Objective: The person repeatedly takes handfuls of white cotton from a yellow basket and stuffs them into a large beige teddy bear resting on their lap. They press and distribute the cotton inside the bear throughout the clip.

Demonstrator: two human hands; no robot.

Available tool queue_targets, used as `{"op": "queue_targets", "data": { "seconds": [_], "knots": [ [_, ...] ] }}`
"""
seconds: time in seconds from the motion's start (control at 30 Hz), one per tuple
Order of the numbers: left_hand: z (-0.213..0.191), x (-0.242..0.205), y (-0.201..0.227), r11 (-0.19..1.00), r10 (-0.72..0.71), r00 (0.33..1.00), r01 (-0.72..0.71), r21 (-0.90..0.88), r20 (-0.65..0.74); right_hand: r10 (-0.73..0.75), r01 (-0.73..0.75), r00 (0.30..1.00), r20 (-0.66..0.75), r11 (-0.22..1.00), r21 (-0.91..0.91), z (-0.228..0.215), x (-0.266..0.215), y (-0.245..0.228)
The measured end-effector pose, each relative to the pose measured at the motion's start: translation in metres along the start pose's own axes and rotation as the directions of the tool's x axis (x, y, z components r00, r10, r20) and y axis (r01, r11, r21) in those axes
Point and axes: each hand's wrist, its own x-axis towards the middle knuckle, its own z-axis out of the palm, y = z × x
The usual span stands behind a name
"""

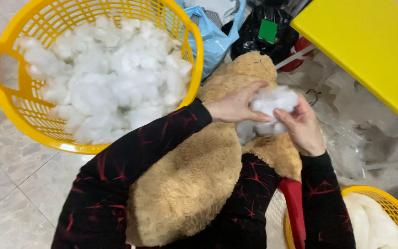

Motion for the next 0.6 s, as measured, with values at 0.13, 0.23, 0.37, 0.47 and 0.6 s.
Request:
{"op": "queue_targets", "data": {
  "seconds": [0.13,0.23,0.37,0.47,0.6],
  "knots": [
    [0.063,0.037,-0.03,0.956,-0.288,0.957,0.289,-0.055,0.036,-0.272,0.213,0.944,-0.184,0.934,-0.288,-0.029,-0.01,0.064],
    [0.092,0.042,-0.064,0.959,-0.133,0.989,0.145,0.242,-0.068,-0.528,0.296,0.84,-0.124,0.638,-0.711,-0.047,-0.015,0.103],
    [0.114,0.023,-0.102,0.646,0.23,0.968,-0.229,0.728,0.101,-0.474,0.207,0.881,0.021,0.345,-0.915,-0.032,-0.024,0.135],
    [0.123,0.0,-0.118,0.405,0.035,0.929,-0.35,0.844,0.368,-0.261,0.355,0.916,0.306,0.169,-0.92,-0.014,-0.046,0.146],
    [0.127,-0.015,-0.124,0.614,-0.102,0.928,-0.224,0.757,0.357,-0.111,0.429,0.899,0.423,0.039,-0.902,0.009,-0.059,0.158]
  ]
}}
